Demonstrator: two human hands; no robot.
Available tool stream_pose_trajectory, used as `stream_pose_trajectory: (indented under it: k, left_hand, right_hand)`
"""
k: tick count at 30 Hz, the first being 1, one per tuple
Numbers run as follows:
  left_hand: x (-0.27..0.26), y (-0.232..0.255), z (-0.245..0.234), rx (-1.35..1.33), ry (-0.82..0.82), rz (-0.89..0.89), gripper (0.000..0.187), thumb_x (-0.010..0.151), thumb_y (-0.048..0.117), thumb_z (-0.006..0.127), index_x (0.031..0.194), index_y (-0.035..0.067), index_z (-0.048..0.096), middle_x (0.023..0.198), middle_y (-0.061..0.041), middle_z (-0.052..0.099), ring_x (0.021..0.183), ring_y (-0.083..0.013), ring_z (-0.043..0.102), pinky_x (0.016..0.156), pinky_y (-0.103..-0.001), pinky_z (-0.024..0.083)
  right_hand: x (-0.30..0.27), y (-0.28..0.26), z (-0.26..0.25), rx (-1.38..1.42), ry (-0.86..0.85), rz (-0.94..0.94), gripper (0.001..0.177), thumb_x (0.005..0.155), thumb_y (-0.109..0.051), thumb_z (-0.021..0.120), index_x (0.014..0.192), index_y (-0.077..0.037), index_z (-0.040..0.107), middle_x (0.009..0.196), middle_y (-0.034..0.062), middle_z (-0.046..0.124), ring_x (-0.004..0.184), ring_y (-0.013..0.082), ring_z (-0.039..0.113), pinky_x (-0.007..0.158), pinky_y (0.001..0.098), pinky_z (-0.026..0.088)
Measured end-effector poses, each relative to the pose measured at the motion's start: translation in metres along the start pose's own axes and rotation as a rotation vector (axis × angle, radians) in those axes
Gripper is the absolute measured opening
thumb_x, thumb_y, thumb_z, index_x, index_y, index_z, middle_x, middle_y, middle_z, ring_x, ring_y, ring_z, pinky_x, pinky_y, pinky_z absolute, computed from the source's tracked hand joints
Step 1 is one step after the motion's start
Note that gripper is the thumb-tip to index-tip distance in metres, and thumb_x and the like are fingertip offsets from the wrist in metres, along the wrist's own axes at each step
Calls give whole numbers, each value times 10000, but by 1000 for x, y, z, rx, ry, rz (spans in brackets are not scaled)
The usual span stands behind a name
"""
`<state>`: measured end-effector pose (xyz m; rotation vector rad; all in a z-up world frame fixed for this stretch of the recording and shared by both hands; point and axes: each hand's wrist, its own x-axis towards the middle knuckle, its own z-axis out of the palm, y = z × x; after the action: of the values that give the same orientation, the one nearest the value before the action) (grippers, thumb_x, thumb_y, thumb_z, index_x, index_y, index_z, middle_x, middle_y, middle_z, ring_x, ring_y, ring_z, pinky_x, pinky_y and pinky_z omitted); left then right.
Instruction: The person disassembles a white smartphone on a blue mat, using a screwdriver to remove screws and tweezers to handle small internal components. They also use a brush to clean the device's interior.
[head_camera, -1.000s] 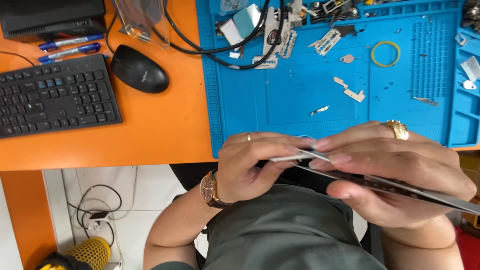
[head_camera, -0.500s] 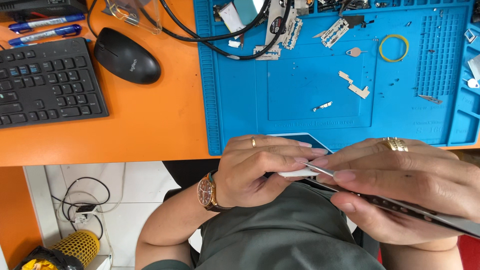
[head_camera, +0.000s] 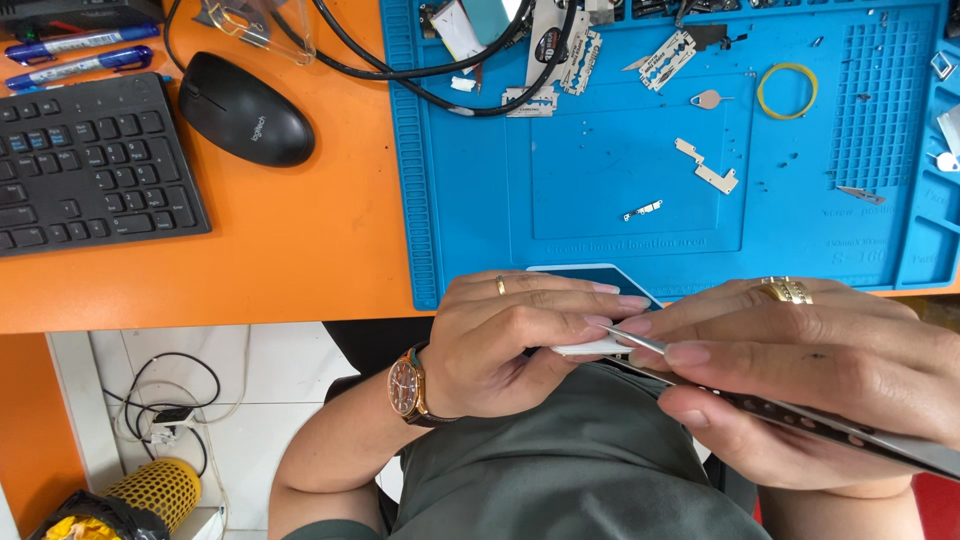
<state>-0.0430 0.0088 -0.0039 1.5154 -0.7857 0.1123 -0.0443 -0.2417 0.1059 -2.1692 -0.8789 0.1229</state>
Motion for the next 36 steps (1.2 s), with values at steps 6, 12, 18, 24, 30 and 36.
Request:
stream_pose_trajectory:
  k: [6,12,18,24,30,36]
  left_hand:
    - [-1,-2,1,-5,-3,2,154,1171,171,648,1307,152,579,1276,-74,784,1222,-241,827,951,-370,758]
    - [-1,-1,1,4,9,-2,153,1167,162,651,1303,149,582,1260,-77,790,1213,-240,827,950,-373,759]
    - [-11,0,-2,121,31,-1,183,1142,187,671,1300,94,663,1253,-127,777,1155,-286,864,877,-330,741]
    - [-9,12,-6,122,18,-157,309,956,93,742,1263,62,731,1260,-147,798,1180,-306,843,1029,-407,734]
    - [-6,12,1,239,106,-93,381,834,60,827,1207,42,750,1164,-96,817,1083,-283,864,956,-410,756]
    - [-6,9,5,328,150,-11,340,798,33,834,1131,2,777,1141,-99,810,1011,-270,863,872,-422,767]
  right_hand:
    - [-4,1,4,23,20,42,443,836,-281,868,1187,-87,681,1162,79,841,1126,266,894,904,335,755]
    - [2,-2,-1,22,-38,46,452,835,-273,866,1210,-87,696,1214,82,829,1152,267,883,903,342,741]
    - [2,-2,4,19,10,37,440,841,-264,861,1191,-63,685,1185,104,825,1131,285,893,895,342,758]
    - [4,-5,7,29,68,54,423,848,-238,844,1175,-44,660,1152,135,836,1096,283,914,853,304,760]
    - [2,-7,11,15,88,92,397,835,-235,847,1146,-46,690,1141,130,833,1096,287,900,849,306,748]
    - [2,-7,9,5,76,65,436,846,-235,859,1182,-39,664,1172,148,830,1100,284,907,829,291,737]
